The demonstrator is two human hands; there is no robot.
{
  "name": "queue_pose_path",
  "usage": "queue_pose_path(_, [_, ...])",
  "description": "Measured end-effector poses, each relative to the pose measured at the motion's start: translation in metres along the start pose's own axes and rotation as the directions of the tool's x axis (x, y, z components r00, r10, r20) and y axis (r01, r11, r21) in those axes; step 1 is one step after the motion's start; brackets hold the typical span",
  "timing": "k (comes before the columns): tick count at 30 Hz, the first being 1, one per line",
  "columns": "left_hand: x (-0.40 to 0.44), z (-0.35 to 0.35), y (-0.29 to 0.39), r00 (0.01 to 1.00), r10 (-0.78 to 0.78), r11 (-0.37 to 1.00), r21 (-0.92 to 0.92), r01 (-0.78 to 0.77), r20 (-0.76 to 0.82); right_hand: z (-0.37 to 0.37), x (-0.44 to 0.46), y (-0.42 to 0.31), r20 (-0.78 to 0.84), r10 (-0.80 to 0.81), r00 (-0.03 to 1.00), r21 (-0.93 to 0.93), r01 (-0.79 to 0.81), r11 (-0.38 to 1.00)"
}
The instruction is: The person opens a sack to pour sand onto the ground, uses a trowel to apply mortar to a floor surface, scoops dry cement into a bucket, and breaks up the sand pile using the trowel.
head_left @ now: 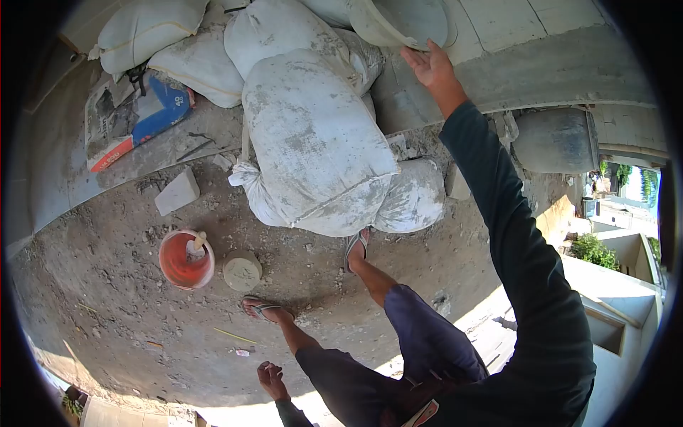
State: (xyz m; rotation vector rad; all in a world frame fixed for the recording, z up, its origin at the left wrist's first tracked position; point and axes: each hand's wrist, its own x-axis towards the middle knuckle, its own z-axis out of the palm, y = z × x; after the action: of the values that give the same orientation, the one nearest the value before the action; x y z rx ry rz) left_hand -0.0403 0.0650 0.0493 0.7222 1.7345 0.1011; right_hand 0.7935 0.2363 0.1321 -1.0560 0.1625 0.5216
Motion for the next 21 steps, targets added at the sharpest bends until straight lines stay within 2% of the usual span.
queue_pose_path(2, [0.027, 0.04, 0.046, 0.996, 0.075, 0.997, 0.016, -0.076, 0.052, 0.015, -0.026, 0.009, -0.065, 0.106, 0.992, -0.292, -0.121, 0.949])
queue_pose_path(3, [0.042, 0.064, 0.07, 0.989, 0.127, 0.992, 0.017, -0.128, 0.079, -0.001, -0.027, 0.02, 0.01, 0.154, 0.988, -0.528, -0.125, 0.84])
queue_pose_path(4, [0.057, 0.091, 0.094, 0.978, 0.178, 0.983, 0.016, -0.181, 0.107, -0.019, -0.031, 0.034, 0.076, 0.215, 0.974, -0.73, -0.093, 0.678])
queue_pose_path(5, [0.073, 0.119, 0.117, 0.968, 0.218, 0.976, -0.01, -0.219, 0.121, -0.037, -0.041, 0.045, 0.05, 0.262, 0.964, -0.857, -0.094, 0.507])
queue_pose_path(6, [0.093, 0.145, 0.141, 0.955, 0.231, 0.972, -0.003, -0.235, 0.188, -0.057, -0.049, 0.055, 0.016, 0.299, 0.954, -0.946, -0.083, 0.313])
queue_pose_path(8, [0.124, 0.199, 0.175, 0.952, 0.2, 0.979, -0.006, -0.205, 0.233, -0.098, -0.055, 0.076, -0.071, 0.366, 0.928, -0.989, -0.114, 0.097])
queue_pose_path(9, [0.143, 0.227, 0.185, 0.948, 0.19, 0.982, -0.033, -0.188, 0.256, -0.113, -0.06, 0.083, -0.07, 0.376, 0.924, -0.989, -0.114, 0.096])
queue_pose_path(11, [0.166, 0.274, 0.205, 0.938, 0.172, 0.983, -0.115, -0.143, 0.3, -0.139, -0.071, 0.101, -0.191, 0.417, 0.889, -0.942, -0.285, 0.175])
queue_pose_path(12, [0.169, 0.297, 0.215, 0.932, 0.17, 0.978, -0.172, -0.119, 0.319, -0.156, -0.066, 0.114, -0.225, 0.501, 0.835, -0.925, -0.344, 0.158])
queue_pose_path(13, [0.168, 0.321, 0.223, 0.944, 0.209, 0.966, -0.204, -0.159, 0.256, -0.161, -0.067, 0.12, -0.231, 0.516, 0.825, -0.925, -0.35, 0.146])
queue_pose_path(14, [0.169, 0.34, 0.227, 0.951, 0.246, 0.952, -0.234, -0.2, 0.189, -0.162, -0.07, 0.126, -0.13, 0.557, 0.82, -0.873, -0.361, 0.328])
queue_pose_path(15, [0.183, 0.351, 0.218, 0.94, 0.331, 0.943, -0.062, -0.326, 0.088, -0.165, -0.073, 0.131, -0.028, 0.574, 0.818, -0.785, -0.374, 0.494])
queue_pose_path(16, [0.196, 0.358, 0.206, 0.905, 0.425, 0.898, 0.123, -0.422, 0.004, -0.18, -0.065, 0.137, -0.014, 0.602, 0.798, -0.762, -0.399, 0.511])
queue_pose_path(17, [0.199, 0.36, 0.204, 0.911, 0.411, 0.905, 0.121, -0.408, -0.007, -0.18, -0.068, 0.14, -0.018, 0.613, 0.79, -0.768, -0.404, 0.497])
queue_pose_path(19, [0.194, 0.354, 0.203, 0.862, 0.506, 0.862, -0.031, -0.505, 0.031, -0.176, -0.076, 0.146, -0.052, 0.469, 0.882, -0.768, -0.335, 0.545])
queue_pose_path(20, [0.186, 0.346, 0.202, 0.868, 0.497, 0.868, -0.033, -0.496, 0.019, -0.187, -0.069, 0.151, -0.062, 0.429, 0.901, -0.785, -0.31, 0.537])
queue_pose_path(21, [0.172, 0.334, 0.207, 0.907, 0.401, 0.91, -0.17, -0.379, 0.128, -0.184, -0.074, 0.153, -0.052, 0.341, 0.939, -0.778, -0.252, 0.576])
